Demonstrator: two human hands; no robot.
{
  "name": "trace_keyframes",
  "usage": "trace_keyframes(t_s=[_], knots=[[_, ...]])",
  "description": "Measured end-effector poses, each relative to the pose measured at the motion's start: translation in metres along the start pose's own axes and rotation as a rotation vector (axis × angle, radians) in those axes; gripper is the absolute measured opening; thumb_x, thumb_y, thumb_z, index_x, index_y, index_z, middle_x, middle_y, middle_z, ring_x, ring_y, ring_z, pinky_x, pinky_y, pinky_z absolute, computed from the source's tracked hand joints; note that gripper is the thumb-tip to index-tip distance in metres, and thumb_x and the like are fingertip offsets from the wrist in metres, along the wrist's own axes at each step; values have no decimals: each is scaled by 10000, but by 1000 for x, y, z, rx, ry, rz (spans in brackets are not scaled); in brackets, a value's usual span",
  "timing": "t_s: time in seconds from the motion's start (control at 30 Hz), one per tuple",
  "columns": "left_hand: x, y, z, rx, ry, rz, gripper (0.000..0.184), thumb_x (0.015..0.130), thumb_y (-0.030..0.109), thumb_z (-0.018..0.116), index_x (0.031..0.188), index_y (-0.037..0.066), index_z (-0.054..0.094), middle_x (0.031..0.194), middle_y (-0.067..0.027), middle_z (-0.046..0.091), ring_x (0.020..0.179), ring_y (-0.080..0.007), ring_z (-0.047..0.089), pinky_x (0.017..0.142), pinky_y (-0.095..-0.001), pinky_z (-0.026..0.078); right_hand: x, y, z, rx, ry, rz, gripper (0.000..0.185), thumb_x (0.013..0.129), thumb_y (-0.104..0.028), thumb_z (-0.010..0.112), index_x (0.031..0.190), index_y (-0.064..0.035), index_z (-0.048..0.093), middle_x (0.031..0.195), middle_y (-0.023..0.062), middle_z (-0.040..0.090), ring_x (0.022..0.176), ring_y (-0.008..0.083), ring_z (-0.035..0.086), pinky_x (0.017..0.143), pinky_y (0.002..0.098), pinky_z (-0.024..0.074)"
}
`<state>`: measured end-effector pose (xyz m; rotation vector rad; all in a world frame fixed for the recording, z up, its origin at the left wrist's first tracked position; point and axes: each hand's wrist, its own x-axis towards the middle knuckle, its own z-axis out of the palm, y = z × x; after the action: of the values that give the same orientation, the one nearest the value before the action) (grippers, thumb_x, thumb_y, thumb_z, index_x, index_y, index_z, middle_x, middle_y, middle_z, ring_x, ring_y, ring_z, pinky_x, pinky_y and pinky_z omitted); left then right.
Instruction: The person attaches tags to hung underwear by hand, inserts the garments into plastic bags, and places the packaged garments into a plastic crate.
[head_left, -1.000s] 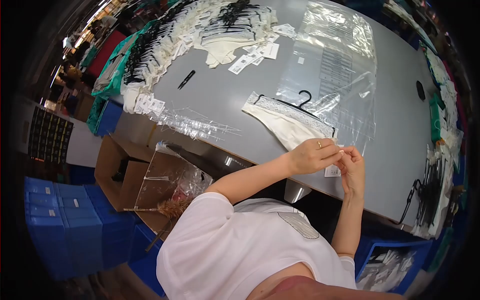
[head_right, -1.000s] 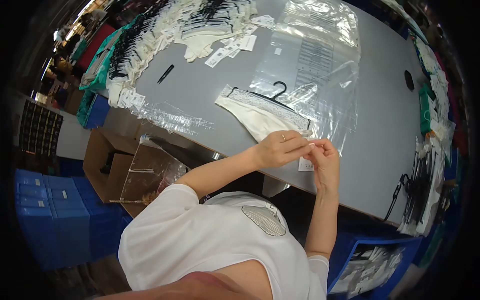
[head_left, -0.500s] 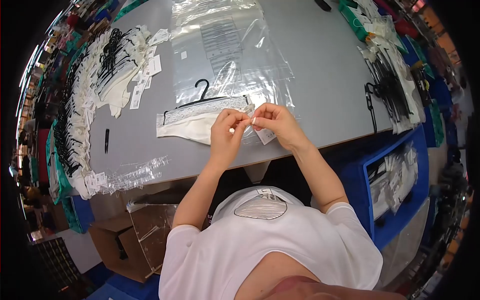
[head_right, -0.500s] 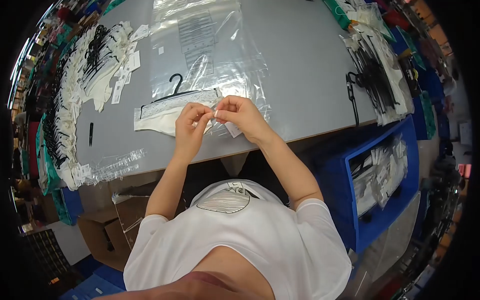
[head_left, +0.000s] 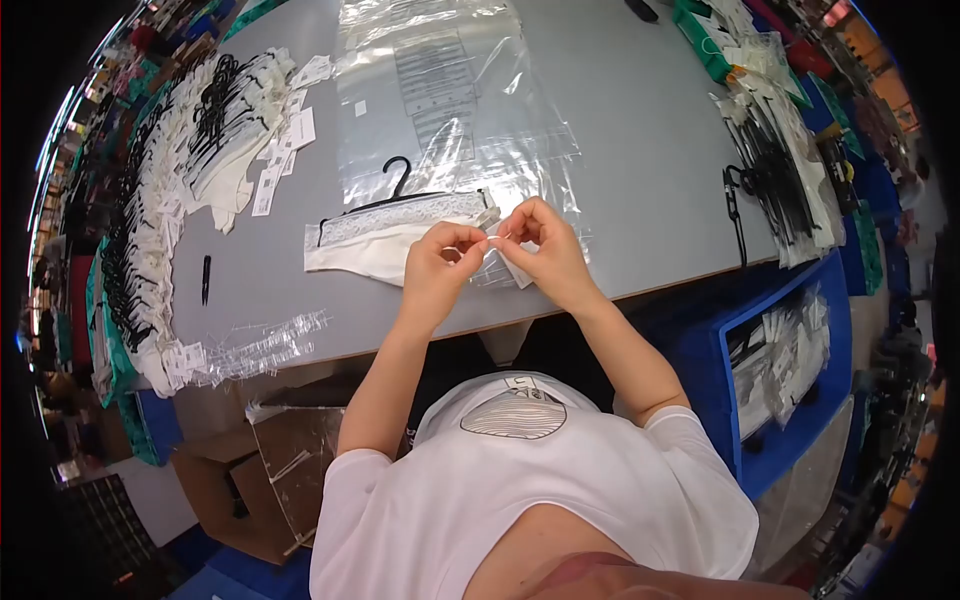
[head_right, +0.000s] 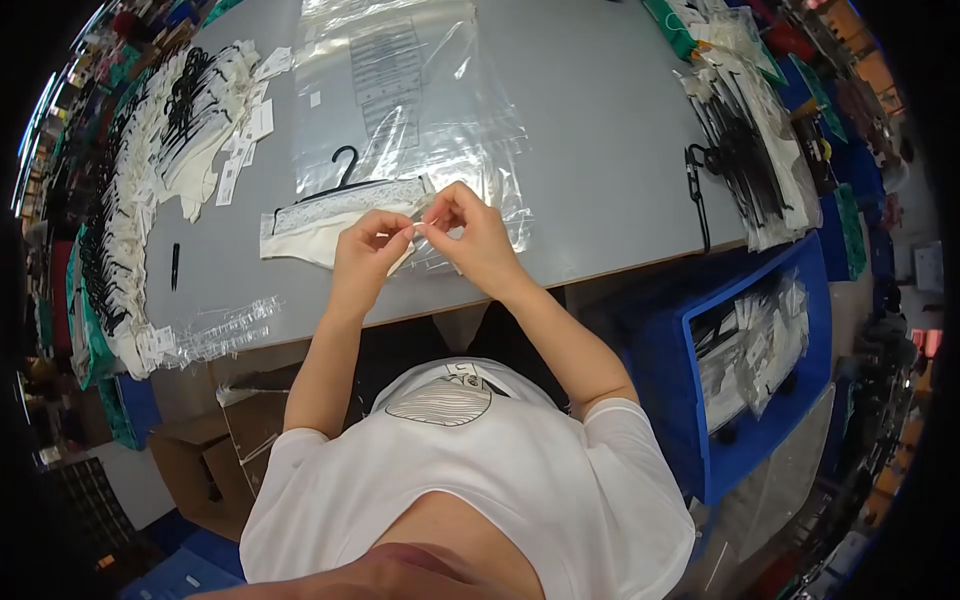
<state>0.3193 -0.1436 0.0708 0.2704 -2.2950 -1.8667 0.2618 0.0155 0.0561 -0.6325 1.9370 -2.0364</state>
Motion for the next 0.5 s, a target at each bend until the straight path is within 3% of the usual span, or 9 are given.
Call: trace_keyframes(t_s=[0.1,0.27,0.5], knots=[[1,-1,-4,-284,-63,-167,72,812,57,687,876,24,691,848,-21,606,723,-88,506,627,-197,411,0,-1,1,173,-14,75,188,835,25,658,934,-59,522,855,25,610,763,89,544,762,213,450],[0,2,-3,-221,-32,-109,48,833,52,681,877,33,681,786,-4,627,688,-52,490,585,-155,377,-2,4,2,184,-12,57,194,856,31,640,967,-62,511,916,37,604,822,93,545,803,220,445],[-4,3,-3,-112,-2,-104,73,803,51,686,870,23,689,838,-24,616,712,-92,508,612,-196,412,-5,18,4,144,-35,-33,195,869,42,609,987,-72,504,963,47,589,878,88,534,837,224,434]])
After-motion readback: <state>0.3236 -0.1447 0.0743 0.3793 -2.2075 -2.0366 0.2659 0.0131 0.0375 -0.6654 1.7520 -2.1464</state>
